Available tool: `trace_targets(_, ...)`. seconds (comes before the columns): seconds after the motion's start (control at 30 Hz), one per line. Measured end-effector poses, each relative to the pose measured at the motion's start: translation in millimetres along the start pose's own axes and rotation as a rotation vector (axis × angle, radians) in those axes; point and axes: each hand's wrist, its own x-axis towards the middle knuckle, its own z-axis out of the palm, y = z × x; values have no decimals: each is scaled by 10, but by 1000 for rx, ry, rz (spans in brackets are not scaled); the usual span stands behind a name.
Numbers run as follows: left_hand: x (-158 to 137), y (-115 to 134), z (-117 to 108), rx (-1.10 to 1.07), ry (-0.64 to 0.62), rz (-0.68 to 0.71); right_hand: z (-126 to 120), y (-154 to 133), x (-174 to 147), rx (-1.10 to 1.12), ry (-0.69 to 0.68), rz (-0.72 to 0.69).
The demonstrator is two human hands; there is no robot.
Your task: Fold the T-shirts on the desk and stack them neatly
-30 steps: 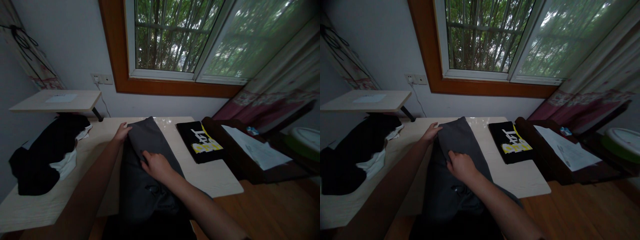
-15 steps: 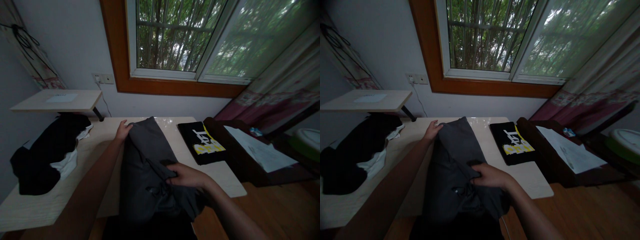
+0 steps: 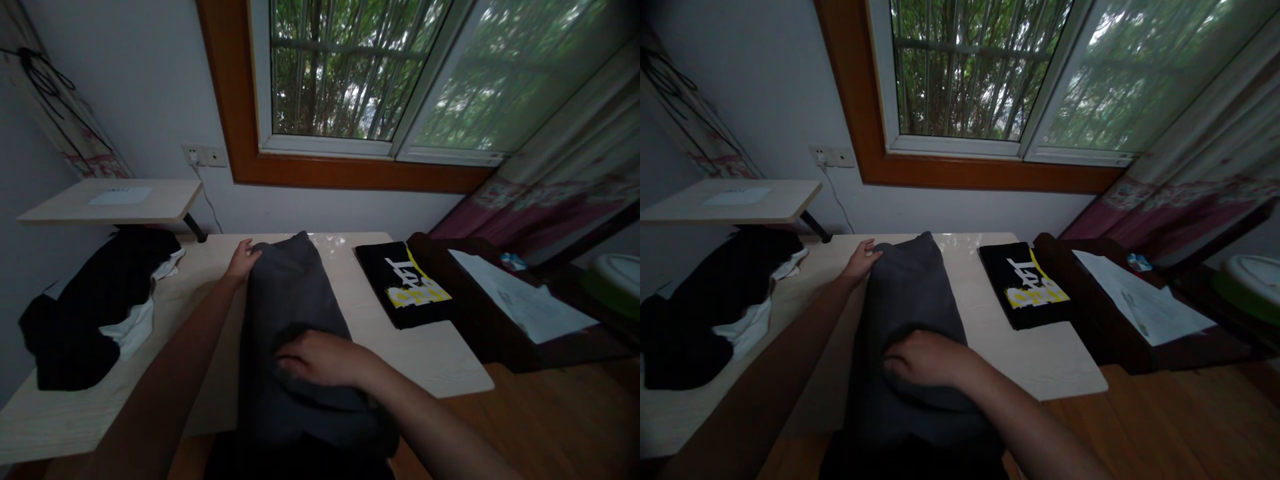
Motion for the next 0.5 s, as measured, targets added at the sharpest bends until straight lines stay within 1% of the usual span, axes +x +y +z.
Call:
trace_targets(0.03, -75, -35, -27, 15, 25, 10, -48, 115, 60, -17, 41, 11)
trace_targets(0.13, -367, -116, -129, 89, 109, 63, -256, 491, 261, -78, 265, 91)
trace_targets(0.2, -610, -136, -193, 121, 68, 69, -402, 724, 425, -107, 379, 86)
trace_targets(0.27, -861, -123, -232, 154, -38, 49, -526, 914, 618, -169, 465, 108)
trace_targets(0.33, -1077, -82, -240, 218, -108, 42, -627, 1055, 837, -238, 520, 102)
trace_targets(0.37, -1160, -55, -234, 260, -127, 43, -671, 1108, 953, -268, 525, 89)
trace_targets(0.43, -1269, -1, -212, 326, -138, 52, -756, 1191, 1185, -313, 520, 70)
trace_targets(0.5, -1313, 46, -190, 356, -137, 62, -835, 1257, 1400, -337, 493, 75)
